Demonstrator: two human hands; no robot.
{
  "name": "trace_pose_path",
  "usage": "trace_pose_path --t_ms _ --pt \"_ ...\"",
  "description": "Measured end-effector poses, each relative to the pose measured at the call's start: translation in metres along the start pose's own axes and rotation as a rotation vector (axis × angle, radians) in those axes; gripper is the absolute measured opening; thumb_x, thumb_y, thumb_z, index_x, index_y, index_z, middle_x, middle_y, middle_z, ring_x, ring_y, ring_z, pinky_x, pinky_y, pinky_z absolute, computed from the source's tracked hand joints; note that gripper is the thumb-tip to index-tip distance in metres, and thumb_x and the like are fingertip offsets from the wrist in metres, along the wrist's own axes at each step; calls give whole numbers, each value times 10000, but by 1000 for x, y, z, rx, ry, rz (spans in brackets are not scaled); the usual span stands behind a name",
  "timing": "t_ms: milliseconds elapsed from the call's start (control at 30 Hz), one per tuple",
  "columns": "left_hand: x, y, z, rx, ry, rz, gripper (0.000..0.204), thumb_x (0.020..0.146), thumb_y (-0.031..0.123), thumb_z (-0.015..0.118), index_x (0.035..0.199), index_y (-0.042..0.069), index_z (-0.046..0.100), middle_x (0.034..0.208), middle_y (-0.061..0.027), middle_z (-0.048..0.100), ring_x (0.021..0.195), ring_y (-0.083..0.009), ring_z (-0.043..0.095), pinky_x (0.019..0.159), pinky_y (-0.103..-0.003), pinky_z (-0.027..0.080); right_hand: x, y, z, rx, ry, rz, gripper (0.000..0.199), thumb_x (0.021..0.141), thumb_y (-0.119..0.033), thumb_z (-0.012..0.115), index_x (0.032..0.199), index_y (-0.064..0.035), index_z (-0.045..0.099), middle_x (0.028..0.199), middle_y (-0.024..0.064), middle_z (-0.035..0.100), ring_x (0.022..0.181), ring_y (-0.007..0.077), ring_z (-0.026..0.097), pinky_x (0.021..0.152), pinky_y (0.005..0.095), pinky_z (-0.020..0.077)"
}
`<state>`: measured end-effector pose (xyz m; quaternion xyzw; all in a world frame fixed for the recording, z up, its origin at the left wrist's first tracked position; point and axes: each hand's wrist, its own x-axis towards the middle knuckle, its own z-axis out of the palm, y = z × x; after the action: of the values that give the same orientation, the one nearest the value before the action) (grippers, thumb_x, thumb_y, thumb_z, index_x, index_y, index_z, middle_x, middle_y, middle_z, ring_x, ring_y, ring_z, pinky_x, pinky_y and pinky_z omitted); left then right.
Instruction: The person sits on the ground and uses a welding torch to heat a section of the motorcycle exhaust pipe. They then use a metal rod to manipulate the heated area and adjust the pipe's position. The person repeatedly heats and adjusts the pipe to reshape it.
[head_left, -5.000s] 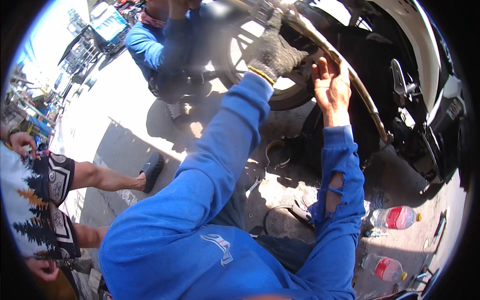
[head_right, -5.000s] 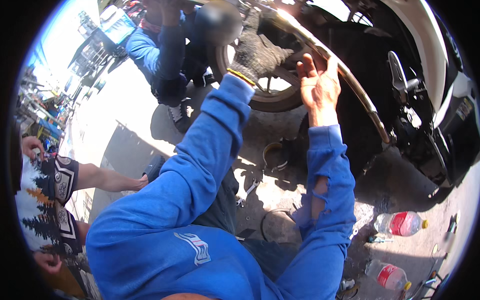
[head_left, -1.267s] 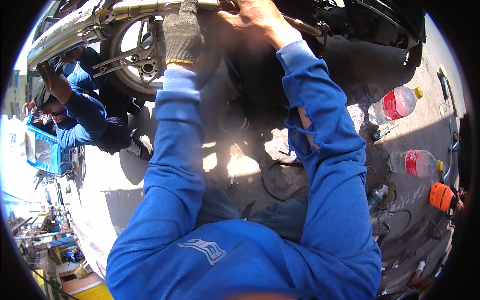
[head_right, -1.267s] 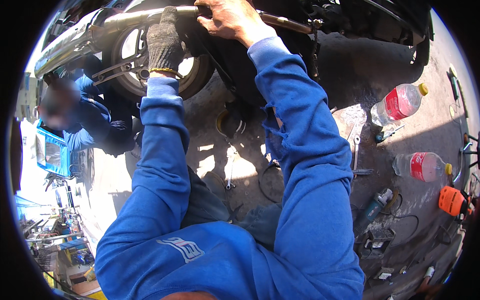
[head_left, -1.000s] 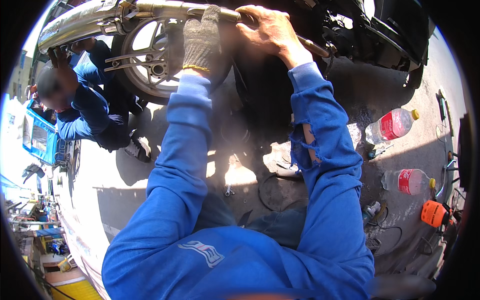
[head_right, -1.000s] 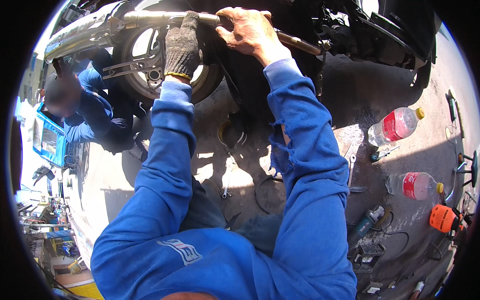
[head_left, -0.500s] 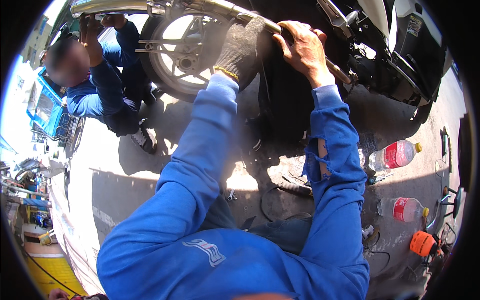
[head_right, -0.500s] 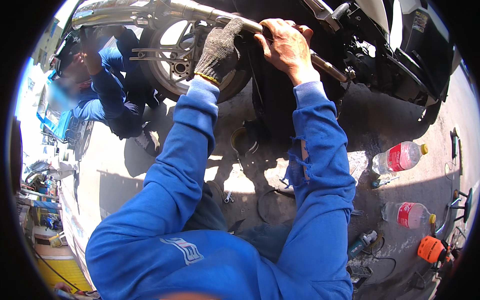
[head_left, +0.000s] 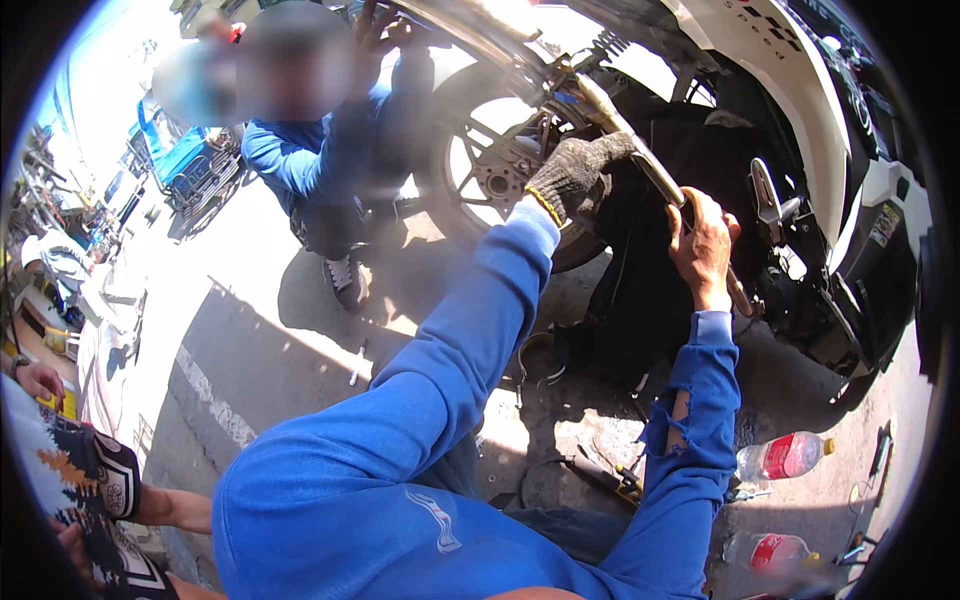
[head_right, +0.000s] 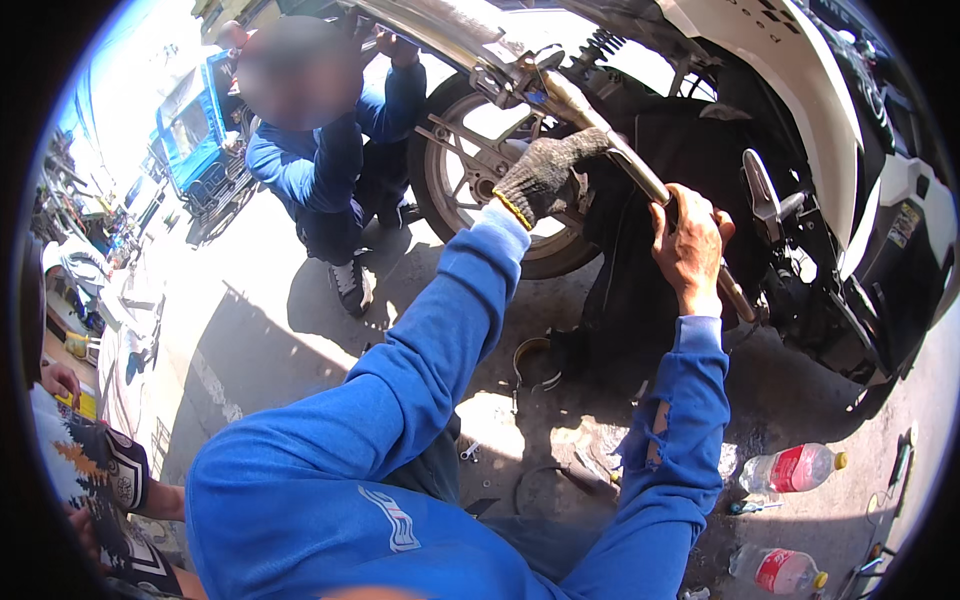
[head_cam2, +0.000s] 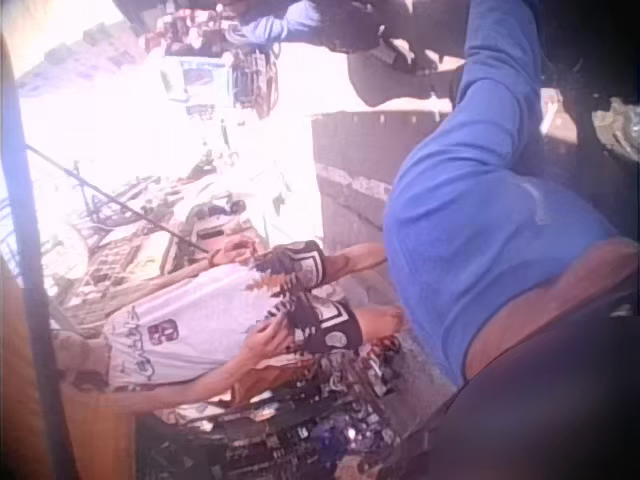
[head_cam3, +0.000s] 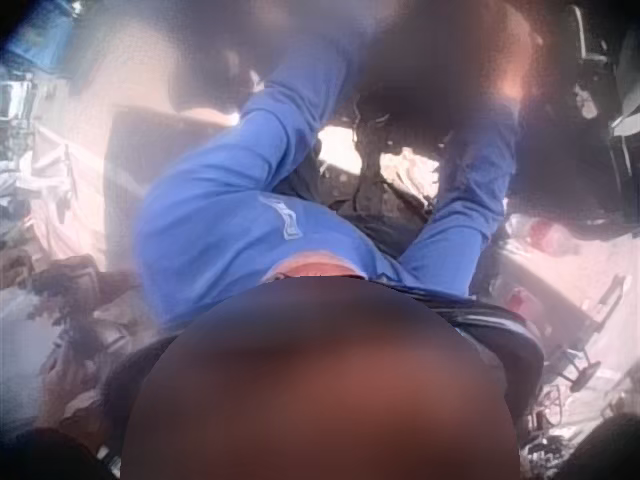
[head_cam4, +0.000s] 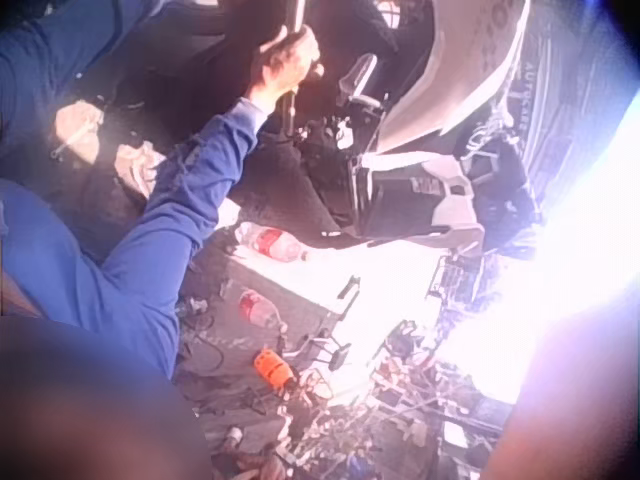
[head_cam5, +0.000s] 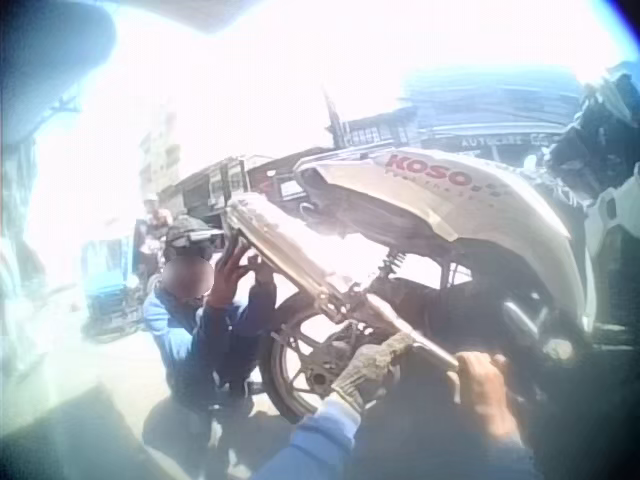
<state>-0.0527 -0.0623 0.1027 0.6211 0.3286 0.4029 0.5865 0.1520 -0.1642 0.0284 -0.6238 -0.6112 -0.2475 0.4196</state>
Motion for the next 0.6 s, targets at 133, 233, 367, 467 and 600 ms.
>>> trace_pose_path --t_ms 133,233,367,467,600 --pt "10 -9 12 -75 -122 128 300 1013 356 628 1224 177 745 747 -26 601 526 -92 507 492 -288 413 2 -2 -3 13 -4 -4 295 917 -232 737 1181 -130 655 1078 71 708 1063 275 662 979 437 399" --pt "8 -17 9 198 -82 262 367 984 520 658 1148 220 791 555 -20 474 468 -119 472 445 -331 364 1 -1 -4 -1 -35 11 306 931 -243 717 1201 -121 637 1080 92 708 1075 293 664 973 426 404" --pt "10 -15 8 352 -66 273 344 1077 419 521 1307 236 700 610 -102 530 562 -217 595 540 -399 478 3 -2 -4 43 -62 36 304 922 -226 714 1193 -112 638 1067 115 715 984 317 693 943 426 417" --pt "5 -18 7 676 -17 460 314 1083 299 502 1348 249 663 666 -134 585 626 -273 645 595 -414 523 5 -5 -5 70 -77 67 297 909 -230 726 1168 -107 649 1053 108 717 950 310 701 931 428 426" --pt "7 -27 5 867 20 640 368 1046 205 518 1394 266 620 763 -221 638 737 -343 680 698 -449 555 4 0 -6 69 -80 13 319 883 -230 758 1162 -109 659 1062 104 720 965 298 706 899 423 443"
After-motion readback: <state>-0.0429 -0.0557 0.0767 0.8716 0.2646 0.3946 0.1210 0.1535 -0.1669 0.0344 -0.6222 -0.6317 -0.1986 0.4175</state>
